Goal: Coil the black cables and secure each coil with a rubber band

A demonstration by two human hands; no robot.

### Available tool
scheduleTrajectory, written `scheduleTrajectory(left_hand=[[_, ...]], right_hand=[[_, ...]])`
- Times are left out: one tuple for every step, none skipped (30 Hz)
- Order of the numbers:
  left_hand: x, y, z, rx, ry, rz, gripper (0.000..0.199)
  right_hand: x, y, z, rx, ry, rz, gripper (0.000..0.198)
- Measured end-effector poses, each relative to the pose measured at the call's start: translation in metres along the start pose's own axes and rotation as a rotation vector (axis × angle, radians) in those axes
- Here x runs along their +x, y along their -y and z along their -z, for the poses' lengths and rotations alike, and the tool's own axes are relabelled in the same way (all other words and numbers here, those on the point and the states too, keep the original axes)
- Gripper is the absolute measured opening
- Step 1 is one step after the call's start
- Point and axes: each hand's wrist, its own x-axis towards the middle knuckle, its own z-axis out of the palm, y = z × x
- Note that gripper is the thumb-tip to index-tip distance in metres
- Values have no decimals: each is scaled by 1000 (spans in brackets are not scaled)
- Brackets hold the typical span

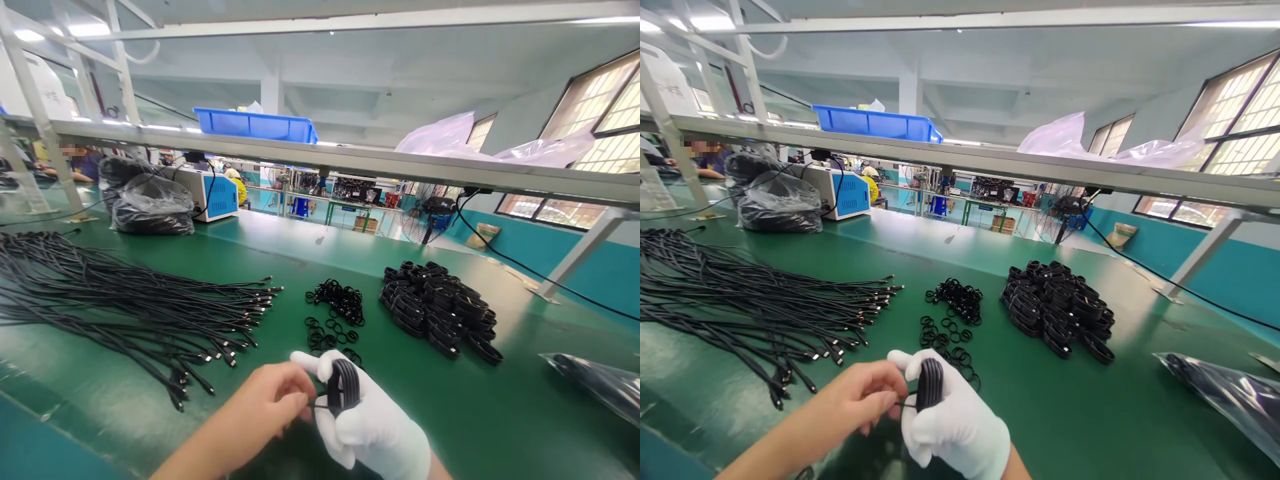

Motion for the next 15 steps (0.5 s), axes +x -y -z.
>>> scheduleTrajectory(left_hand=[[0,-2,-1,-106,-38,-30,7],[0,-4,-3,-199,-73,-61,6],[1,-6,-6,-272,-98,-85,7],[2,-6,-10,-328,-120,-97,8],[4,-6,-14,-375,-129,-89,10],[6,-6,-17,-420,-132,-72,13],[8,-5,-20,-461,-131,-56,16],[10,-3,-23,-498,-129,-46,19],[11,-2,-24,-532,-124,-41,21],[12,0,-24,-560,-114,-39,21],[12,1,-23,-575,-106,-38,20],[11,2,-21,-568,-113,-37,19],[9,2,-18,-533,-138,-37,19],[7,1,-15,-466,-184,-39,20],[5,-1,-11,-370,-239,-47,22]], right_hand=[[1,-1,2,7,33,15,53],[2,-2,3,2,61,13,53],[2,-3,4,-13,77,4,53],[2,-4,5,-30,81,-8,54],[2,-5,5,-44,79,-18,55],[2,-6,5,-53,76,-24,55],[1,-7,5,-57,73,-26,55],[1,-8,6,-56,71,-27,55],[2,-9,7,-52,68,-28,56],[2,-10,8,-44,63,-30,57],[3,-10,10,-36,58,-33,59],[3,-11,11,-31,53,-39,63],[4,-11,13,-26,43,-45,67],[4,-10,14,-22,32,-56,72],[4,-10,15,-18,25,-73,76]])
